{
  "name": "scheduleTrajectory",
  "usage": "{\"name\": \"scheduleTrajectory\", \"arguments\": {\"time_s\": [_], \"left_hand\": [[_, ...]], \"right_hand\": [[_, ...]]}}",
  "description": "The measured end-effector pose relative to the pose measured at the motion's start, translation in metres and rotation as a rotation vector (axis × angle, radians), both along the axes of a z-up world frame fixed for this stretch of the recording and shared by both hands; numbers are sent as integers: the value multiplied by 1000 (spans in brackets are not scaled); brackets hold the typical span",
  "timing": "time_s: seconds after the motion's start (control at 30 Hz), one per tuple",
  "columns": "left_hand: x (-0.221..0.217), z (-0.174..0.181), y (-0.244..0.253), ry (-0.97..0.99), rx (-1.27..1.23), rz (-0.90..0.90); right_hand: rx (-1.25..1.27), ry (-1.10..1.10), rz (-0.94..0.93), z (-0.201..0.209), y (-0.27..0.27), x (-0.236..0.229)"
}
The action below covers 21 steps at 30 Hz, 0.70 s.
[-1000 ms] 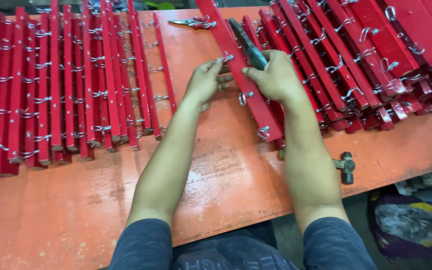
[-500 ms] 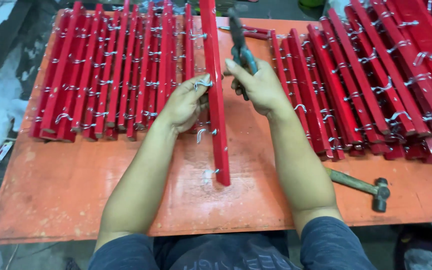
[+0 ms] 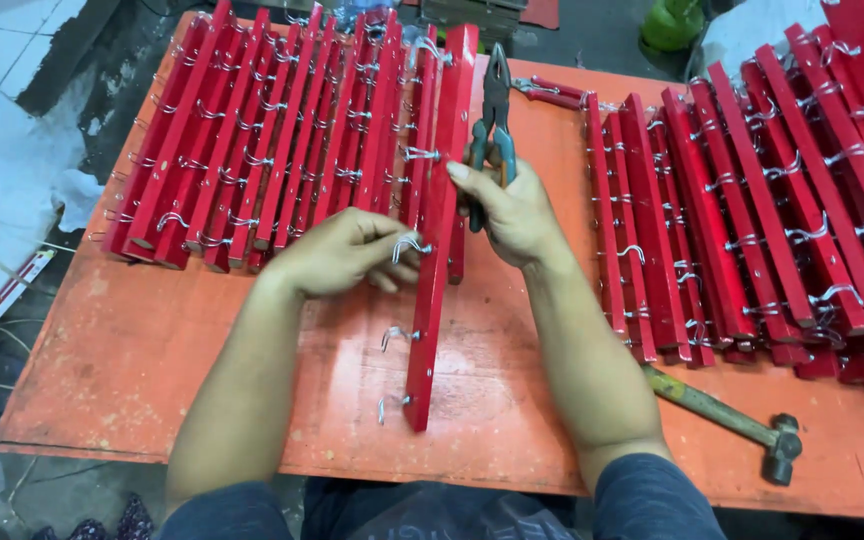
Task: Using pliers to adjust and secure wire hooks on red wooden bars at a workstation.
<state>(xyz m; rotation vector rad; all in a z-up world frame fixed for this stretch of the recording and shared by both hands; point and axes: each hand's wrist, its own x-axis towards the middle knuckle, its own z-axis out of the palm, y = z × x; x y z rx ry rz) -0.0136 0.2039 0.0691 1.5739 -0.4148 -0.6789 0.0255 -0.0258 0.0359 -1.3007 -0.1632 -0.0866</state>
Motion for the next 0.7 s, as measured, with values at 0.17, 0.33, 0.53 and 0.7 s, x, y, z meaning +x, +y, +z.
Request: {"name": "scheduleTrajectory", "arguments": {"time_s": [0.17, 0.33, 0.53, 0.7], "left_hand": [[-7, 57, 16, -93, 268, 17], [25, 46, 32, -859, 219, 382], [49, 40, 17, -1358, 98, 422], [59, 38, 21, -1536, 130, 432]], "right_hand": [[11, 25, 24, 2, 0, -6], [-39, 3, 87, 1, -1, -9], [-261, 7, 176, 39, 18, -40], [-179, 45, 252, 42, 23, -45]]}}
